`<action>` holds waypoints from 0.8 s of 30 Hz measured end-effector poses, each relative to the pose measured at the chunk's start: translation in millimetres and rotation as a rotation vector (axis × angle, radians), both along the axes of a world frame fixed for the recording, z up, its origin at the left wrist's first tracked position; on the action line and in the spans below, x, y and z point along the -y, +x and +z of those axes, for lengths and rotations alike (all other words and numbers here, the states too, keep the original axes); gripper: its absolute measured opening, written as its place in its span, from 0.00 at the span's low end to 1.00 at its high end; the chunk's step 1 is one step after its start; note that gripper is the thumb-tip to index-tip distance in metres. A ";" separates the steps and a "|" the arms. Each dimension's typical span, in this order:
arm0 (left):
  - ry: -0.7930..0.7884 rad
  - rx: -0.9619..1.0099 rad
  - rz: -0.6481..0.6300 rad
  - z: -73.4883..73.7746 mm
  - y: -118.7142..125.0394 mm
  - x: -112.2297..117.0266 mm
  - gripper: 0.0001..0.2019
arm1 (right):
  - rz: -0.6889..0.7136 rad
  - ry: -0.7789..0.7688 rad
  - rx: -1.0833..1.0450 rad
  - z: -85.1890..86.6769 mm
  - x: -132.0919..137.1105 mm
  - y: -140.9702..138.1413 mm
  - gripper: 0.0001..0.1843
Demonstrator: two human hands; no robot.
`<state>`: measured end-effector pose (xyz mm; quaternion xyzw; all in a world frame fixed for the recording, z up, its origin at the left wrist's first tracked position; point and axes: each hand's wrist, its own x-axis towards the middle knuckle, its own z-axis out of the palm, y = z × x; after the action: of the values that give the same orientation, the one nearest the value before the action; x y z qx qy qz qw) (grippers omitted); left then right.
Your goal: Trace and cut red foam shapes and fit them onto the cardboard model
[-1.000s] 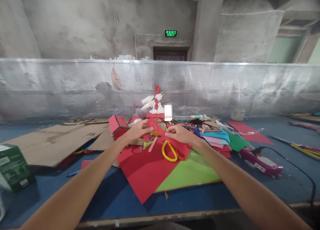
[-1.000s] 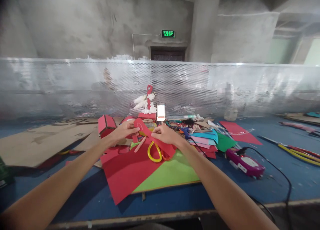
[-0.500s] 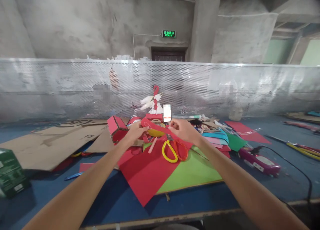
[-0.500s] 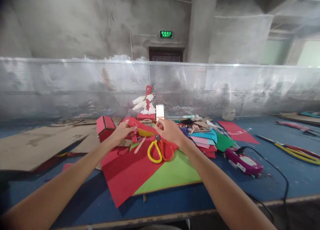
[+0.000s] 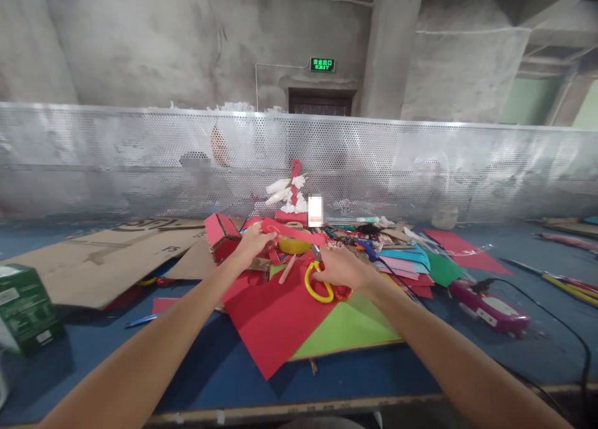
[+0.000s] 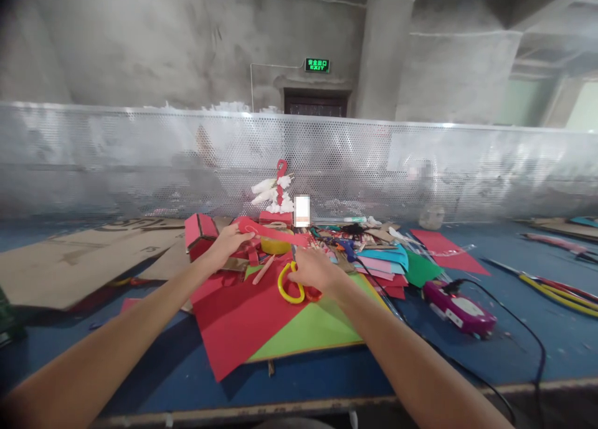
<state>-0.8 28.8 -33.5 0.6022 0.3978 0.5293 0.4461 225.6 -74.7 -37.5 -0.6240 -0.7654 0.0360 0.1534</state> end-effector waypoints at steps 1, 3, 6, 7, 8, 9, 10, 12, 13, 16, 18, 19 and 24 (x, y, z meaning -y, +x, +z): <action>0.003 0.006 -0.003 0.1 0.4 0.7 0.09 | -0.015 0.000 0.011 1.3 -0.4 0.5 0.16; 0.005 0.021 -0.009 0.4 0.8 1.9 0.09 | -0.052 0.008 0.038 5.8 -1.9 4.6 0.13; -0.014 0.058 -0.019 0.9 0.6 3.2 0.10 | -0.065 0.005 0.026 17.7 -3.7 17.1 0.14; -0.022 0.075 -0.020 1.0 0.3 3.7 0.11 | -0.058 -0.002 0.013 22.3 -3.9 22.6 0.15; -0.029 0.095 -0.020 1.2 0.0 4.3 0.12 | -0.043 -0.013 -0.003 26.8 -3.9 28.2 0.16; -0.034 0.114 -0.019 1.4 -0.3 4.9 0.13 | -0.023 -0.027 -0.020 30.8 -3.7 34.0 0.16; -0.039 0.131 -0.017 1.6 -0.7 5.6 0.13 | 0.003 -0.042 -0.035 34.2 -3.5 39.5 0.16; -0.050 0.161 -0.010 2.3 -1.3 6.6 0.14 | 0.074 -0.102 -0.068 38.5 -2.7 49.3 0.15; -0.058 0.172 -0.006 2.7 -1.5 6.7 0.15 | 0.121 -0.150 -0.091 39.4 -2.3 53.2 0.16; -0.089 0.202 0.002 4.0 -1.5 5.3 0.14 | 0.287 -0.300 -0.173 38.6 -0.4 60.8 0.17; -0.107 0.232 0.005 4.6 -0.9 3.1 0.14 | 0.368 -0.345 -0.228 36.8 2.2 62.9 0.20; -0.112 0.252 0.004 4.7 -0.4 1.9 0.13 | 0.392 -0.350 -0.260 36.2 4.2 63.4 0.21; -0.122 0.357 -0.017 5.3 4.5 -0.9 0.12 | 0.469 -0.364 -0.429 37.1 17.0 59.5 0.21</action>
<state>3.7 29.7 -28.2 0.4739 0.3386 0.5988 0.5497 285.2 -91.7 -0.4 -0.4270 -0.8192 0.3356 0.1844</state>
